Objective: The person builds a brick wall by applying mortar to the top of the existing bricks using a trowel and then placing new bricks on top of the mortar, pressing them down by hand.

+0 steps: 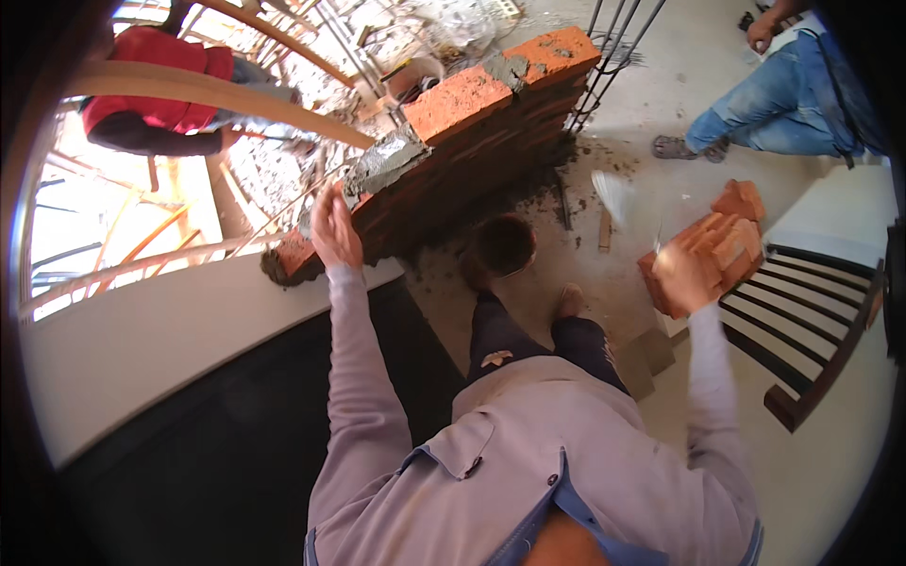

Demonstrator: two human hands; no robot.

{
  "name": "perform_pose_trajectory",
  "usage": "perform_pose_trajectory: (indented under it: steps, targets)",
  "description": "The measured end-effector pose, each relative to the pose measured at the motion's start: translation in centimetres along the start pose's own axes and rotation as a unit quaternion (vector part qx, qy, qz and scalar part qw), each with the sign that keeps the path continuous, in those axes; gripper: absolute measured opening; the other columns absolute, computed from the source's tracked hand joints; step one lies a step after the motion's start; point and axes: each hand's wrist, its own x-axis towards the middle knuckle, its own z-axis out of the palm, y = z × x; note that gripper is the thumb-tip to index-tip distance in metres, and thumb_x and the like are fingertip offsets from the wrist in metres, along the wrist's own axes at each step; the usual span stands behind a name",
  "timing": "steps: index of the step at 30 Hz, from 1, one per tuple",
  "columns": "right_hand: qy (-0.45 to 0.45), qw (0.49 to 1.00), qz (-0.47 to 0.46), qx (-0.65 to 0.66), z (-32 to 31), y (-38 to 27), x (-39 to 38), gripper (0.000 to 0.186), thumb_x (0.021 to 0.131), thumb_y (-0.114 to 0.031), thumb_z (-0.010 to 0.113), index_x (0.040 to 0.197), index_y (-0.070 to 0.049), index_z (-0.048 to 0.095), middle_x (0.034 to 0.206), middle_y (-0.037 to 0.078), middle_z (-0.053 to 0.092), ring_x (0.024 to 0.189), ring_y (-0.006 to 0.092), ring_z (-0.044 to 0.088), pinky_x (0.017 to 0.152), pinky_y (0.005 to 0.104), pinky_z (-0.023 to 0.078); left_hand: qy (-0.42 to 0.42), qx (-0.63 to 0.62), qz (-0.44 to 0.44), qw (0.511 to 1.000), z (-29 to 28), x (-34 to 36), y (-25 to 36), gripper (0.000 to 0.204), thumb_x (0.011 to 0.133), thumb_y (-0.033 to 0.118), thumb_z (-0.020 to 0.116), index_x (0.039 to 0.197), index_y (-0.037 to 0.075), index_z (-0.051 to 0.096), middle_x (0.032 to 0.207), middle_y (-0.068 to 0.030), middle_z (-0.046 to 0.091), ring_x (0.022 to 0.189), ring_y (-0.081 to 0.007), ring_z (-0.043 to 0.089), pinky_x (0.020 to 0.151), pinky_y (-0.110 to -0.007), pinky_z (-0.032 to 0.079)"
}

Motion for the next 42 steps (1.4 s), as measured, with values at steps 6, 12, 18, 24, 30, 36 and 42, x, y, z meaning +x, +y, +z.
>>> perform_pose_trajectory:
  steps: [6, 12, 18, 24, 30, 36, 42]
  targets:
    - [-0.247, 0.946, 0.176, 0.113, 16.7, 2.2, -11.7, 0.036, 0.083, -0.029, 0.065, 0.105, -0.004, 0.054, 0.101, 0.021, 0.062, 0.098, 0.0408, 0.059, 0.083, 0.0447, 0.047, -0.326, 0.104, -0.325, 0.881, 0.2, -25.9, -9.6, 0.054, 0.094, 0.033, 0.056, 0.136, 0.0, 0.046, 0.14, -0.0186, 0.046, 0.131, -0.0284, 0.044, 0.109, -0.036, 0.034]
    - [-0.37, 0.926, 0.076, 0.012, 24.1, -2.8, -3.5, 0.046, 0.086, -0.03, 0.06, 0.119, -0.001, 0.048, 0.111, 0.025, 0.062, 0.108, 0.041, 0.058, 0.089, 0.0497, 0.046, -0.626, 0.323, -0.378, 0.601, 5.5, -40.6, -9.1, 0.093, 0.081, 0.068, 0.053, 0.152, 0.021, 0.016, 0.158, -0.0185, 0.005, 0.142, -0.04, 0.019, 0.115, -0.044, 0.022]
    - [-0.323, 0.924, -0.061, -0.198, 39.6, -7.3, 13.6, 0.033, 0.094, -0.015, 0.045, 0.121, -0.002, 0.057, 0.113, 0.018, 0.065, 0.104, 0.0345, 0.063, 0.085, 0.0474, 0.051, -0.566, 0.39, -0.39, 0.613, 5.9, -44.6, -16.2, 0.081, 0.084, 0.066, 0.05, 0.149, 0.023, 0.028, 0.158, -0.0069, 0.012, 0.14, -0.0382, 0.022, 0.114, -0.051, 0.024]
    - [-0.245, 0.909, -0.05, -0.334, 51.6, -10.1, 22.6, 0.041, 0.094, -0.016, 0.047, 0.133, -0.001, 0.045, 0.115, 0.012, 0.065, 0.102, 0.0306, 0.066, 0.077, 0.0414, 0.055, -0.435, 0.081, -0.453, 0.774, 8.7, -44.9, -32.8, 0.069, 0.089, 0.046, 0.056, 0.145, 0.011, 0.036, 0.149, -0.0153, 0.034, 0.139, -0.0293, 0.029, 0.115, -0.042, 0.023]
    - [-0.301, 0.893, -0.019, -0.333, 56.1, -5.9, 18.8, 0.031, 0.094, -0.015, 0.051, 0.121, 0.001, 0.055, 0.124, 0.02, 0.059, 0.109, 0.0256, 0.063, 0.078, 0.0373, 0.057, -0.283, 0.105, -0.404, 0.864, 20.7, -28.7, -47.3, 0.085, 0.089, 0.058, 0.048, 0.145, -0.002, 0.026, 0.151, -0.0229, 0.026, 0.14, -0.0342, 0.028, 0.112, -0.041, 0.026]
    - [-0.375, 0.896, -0.095, -0.219, 50.5, -8.8, 21.5, 0.031, 0.09, -0.007, 0.047, 0.119, 0.003, 0.051, 0.103, 0.022, 0.065, 0.1, 0.0333, 0.064, 0.078, 0.0424, 0.054, -0.327, 0.056, -0.429, 0.84, 25.2, -26.3, -52.0, 0.071, 0.09, 0.066, 0.044, 0.114, -0.001, 0.052, 0.113, -0.0169, 0.057, 0.107, -0.031, 0.056, 0.089, -0.04, 0.043]
    - [-0.445, 0.868, -0.184, -0.119, 50.0, -3.4, 19.0, 0.035, 0.08, -0.004, 0.051, 0.113, 0.003, 0.056, 0.098, 0.026, 0.065, 0.1, 0.0378, 0.063, 0.081, 0.0447, 0.053, -0.239, 0.008, -0.387, 0.89, 27.7, -29.2, -47.0, 0.059, 0.091, 0.058, 0.053, 0.07, 0.004, 0.038, 0.066, -0.0031, 0.037, 0.064, -0.017, 0.038, 0.06, -0.035, 0.037]
